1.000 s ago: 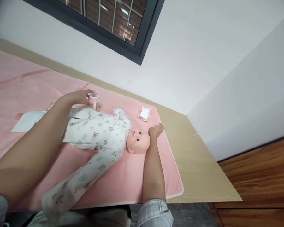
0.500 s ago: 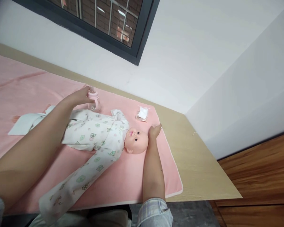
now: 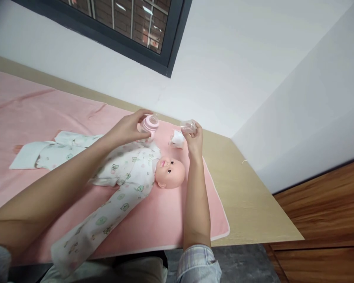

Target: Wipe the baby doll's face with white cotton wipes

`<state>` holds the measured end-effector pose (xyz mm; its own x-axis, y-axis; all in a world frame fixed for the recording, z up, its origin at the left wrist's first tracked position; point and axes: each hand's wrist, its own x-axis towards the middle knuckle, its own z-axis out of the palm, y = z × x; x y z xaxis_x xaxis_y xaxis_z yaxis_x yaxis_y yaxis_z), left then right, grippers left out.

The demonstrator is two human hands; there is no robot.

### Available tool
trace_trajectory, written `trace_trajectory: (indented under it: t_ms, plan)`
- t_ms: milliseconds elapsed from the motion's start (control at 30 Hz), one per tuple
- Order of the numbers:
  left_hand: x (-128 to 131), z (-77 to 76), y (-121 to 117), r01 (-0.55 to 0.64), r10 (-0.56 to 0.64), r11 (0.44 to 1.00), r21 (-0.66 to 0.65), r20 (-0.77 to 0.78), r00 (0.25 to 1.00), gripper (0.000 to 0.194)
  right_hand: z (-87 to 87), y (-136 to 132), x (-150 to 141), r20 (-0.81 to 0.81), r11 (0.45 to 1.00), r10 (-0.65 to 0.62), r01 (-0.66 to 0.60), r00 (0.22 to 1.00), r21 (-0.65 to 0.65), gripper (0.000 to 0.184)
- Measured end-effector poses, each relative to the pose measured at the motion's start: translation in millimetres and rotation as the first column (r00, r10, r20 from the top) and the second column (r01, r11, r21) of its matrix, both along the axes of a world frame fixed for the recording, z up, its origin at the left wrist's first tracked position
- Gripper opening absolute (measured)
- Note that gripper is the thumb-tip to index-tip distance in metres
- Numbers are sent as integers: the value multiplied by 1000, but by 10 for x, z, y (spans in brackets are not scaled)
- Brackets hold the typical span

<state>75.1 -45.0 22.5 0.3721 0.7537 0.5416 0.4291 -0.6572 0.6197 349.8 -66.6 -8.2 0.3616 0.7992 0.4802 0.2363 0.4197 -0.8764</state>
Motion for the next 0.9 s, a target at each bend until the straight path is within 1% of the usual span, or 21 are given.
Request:
trace_trajectory:
  t_ms: [67,133,233,333,433,600,700,767,833,900]
  plan:
    - [66,85,-219,21,-18,999,50,-59,998,65,185,-161,-180,72,987,120,-126,990,99,71]
    - [111,150,-390,33,-24,996,79,-111,994,64,319,-324,-363,148,970,175,-196,973,147,73]
    - [140,197,-527,39,-24,995,91,-165,986,64,417,-513,-583,252,957,223,-261,942,130,78]
    - [138,208,-559,43,-22,992,123,-170,985,64,426,-607,-708,319,953,257,-294,912,75,76]
    - [129,214,-561,31,-7,990,140,-167,986,67,400,-632,-781,340,946,294,-323,893,29,77]
    - [121,210,-567,25,0,990,138,-178,984,72,347,-620,-898,278,916,389,-401,879,-13,104]
    - [110,206,-563,44,-13,985,165,-188,982,70,330,-600,-917,233,918,384,-396,893,5,114]
    - [90,232,-589,66,-31,983,170,-203,979,71,319,-560,-864,217,932,349,-362,912,22,116]
    - [49,300,-686,76,-37,981,178,-214,976,70,294,-475,-740,217,955,275,-292,937,49,117]
    - [-20,399,-884,102,-60,977,186,-220,974,60,244,-340,-543,229,979,155,-181,961,96,118]
